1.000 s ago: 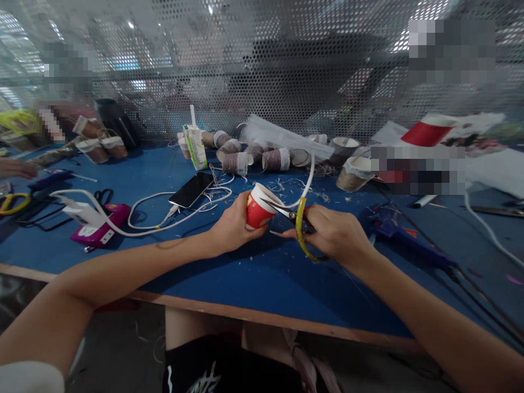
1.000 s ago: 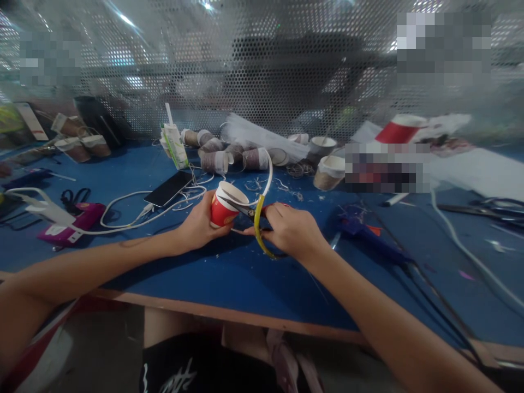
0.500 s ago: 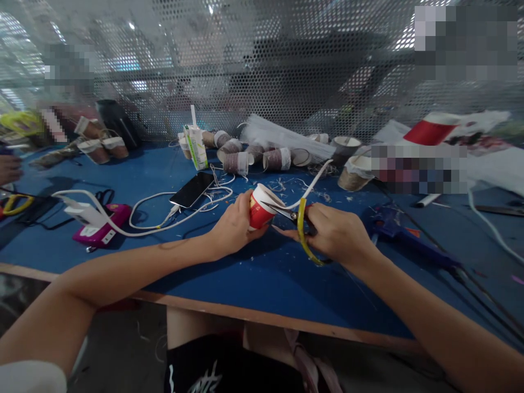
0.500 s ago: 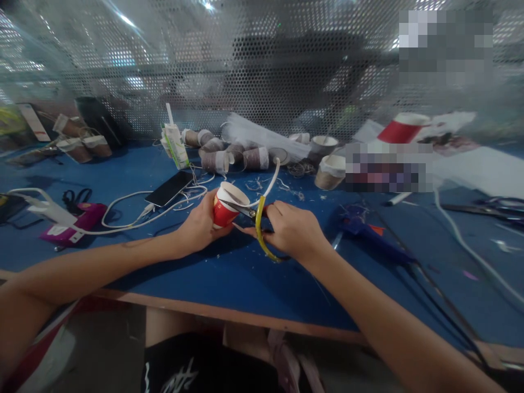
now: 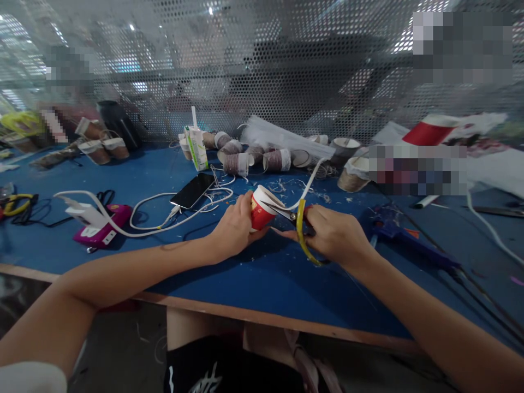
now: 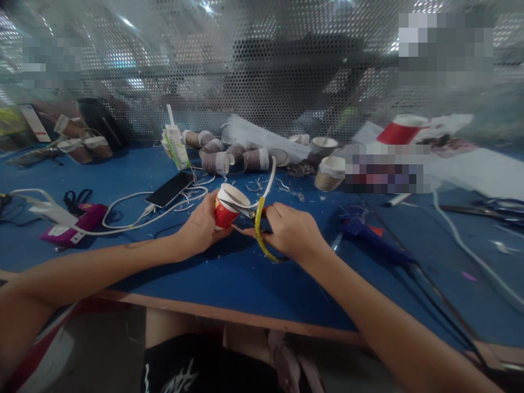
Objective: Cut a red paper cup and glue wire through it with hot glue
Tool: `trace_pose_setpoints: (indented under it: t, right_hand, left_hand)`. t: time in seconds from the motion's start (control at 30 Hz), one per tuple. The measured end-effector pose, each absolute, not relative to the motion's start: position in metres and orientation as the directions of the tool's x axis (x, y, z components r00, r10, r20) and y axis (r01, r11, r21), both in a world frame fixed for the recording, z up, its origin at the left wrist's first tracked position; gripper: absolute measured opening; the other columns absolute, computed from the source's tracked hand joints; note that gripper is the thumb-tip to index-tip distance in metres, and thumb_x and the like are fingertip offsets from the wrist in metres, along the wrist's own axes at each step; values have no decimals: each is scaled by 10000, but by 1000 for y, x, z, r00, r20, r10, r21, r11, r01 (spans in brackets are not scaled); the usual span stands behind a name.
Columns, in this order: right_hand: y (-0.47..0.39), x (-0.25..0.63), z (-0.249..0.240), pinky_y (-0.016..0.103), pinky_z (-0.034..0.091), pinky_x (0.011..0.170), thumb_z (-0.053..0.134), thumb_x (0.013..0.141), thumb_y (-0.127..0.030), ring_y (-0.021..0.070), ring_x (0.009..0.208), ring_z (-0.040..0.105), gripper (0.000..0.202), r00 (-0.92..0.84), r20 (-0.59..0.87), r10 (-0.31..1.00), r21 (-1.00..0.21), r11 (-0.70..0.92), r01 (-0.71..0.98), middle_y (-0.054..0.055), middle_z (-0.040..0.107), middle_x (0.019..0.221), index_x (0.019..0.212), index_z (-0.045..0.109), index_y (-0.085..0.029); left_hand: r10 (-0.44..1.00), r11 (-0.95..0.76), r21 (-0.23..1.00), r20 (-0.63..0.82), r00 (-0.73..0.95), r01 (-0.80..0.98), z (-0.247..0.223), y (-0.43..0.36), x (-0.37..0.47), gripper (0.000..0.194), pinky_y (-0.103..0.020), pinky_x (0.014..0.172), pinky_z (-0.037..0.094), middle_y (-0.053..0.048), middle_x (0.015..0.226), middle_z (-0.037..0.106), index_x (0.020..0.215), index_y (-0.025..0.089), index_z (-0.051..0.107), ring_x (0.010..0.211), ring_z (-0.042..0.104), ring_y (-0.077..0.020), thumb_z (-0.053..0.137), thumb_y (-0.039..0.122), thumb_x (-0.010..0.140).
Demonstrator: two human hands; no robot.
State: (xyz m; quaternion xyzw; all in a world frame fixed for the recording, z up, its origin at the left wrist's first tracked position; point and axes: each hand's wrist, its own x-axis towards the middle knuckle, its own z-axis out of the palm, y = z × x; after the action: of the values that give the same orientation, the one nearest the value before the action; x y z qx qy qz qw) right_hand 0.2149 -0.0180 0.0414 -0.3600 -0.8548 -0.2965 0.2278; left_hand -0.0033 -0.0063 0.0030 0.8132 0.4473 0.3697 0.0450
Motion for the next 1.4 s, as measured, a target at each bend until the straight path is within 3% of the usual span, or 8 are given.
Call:
trace_pose_setpoints:
  t: [0.23,0.43,0.6,0.73,0.87,1.1,1.23,1.4]
  right_hand:
    - [-19,214,40,231,292,434,314,943,-571,126,469,496,575,-652,622,433,388,553,737,33,519,511,670,580,-140]
    - [-16,217,38,240,261,435,285,925,-626,131,480,485,630,-643,599,478,352,564,747,31,506,516,674,593,-137]
    - [-9,222,36,238,283,461,293,923,-629,131,516,490,635,-621,597,509,271,600,752,43,533,547,707,613,-124]
    - [-5,226,36,239,294,471,270,885,-700,133,538,495,694,-630,524,573,199,637,744,43,541,565,723,618,-123]
    - [-8,224,36,245,292,477,298,892,-679,136,562,499,663,-638,497,588,186,646,740,54,561,604,756,632,-122]
    - [-16,218,37,250,324,503,308,882,-692,154,602,533,682,-620,500,605,207,612,763,74,581,640,790,636,-101]
    - [-14,219,38,246,306,476,228,886,-706,147,567,532,746,-657,523,543,286,614,736,79,578,608,732,630,-97]
    - [-13,222,37,240,281,453,274,917,-645,128,509,492,676,-674,558,485,323,621,714,51,548,554,699,620,-107]
  left_hand:
    - [773,-584,385,533,345,714,5,-8,-3,683,-495,873,521,-220,1137,556,1297,54,269,1060,611,-351,629,362,804]
    - [778,-580,408,534,331,705,4,-6,-3,740,-508,881,514,-240,1161,564,1295,42,291,1075,608,-360,668,389,762]
    - [787,-592,547,551,278,591,8,-7,-6,802,-499,948,480,-198,1255,552,1322,121,324,1126,589,-331,713,412,684]
    - [856,-515,751,423,299,414,11,-2,-9,668,-361,790,537,-92,1033,654,1216,149,409,878,655,-208,706,348,652]
    - [877,-437,823,302,373,363,9,1,-7,480,-262,599,496,-6,811,635,1010,176,452,652,600,-125,707,322,630]
    - [863,-454,820,307,402,349,9,-2,-6,500,-262,595,484,-15,828,622,1002,190,391,682,609,-135,707,312,633]
    - [877,-430,831,292,381,353,10,-2,-5,534,-270,599,481,-19,827,621,1017,186,384,677,604,-137,713,317,617]
    - [893,-405,843,280,353,355,11,-3,-4,524,-261,574,468,1,794,611,993,199,379,642,589,-126,715,329,612]
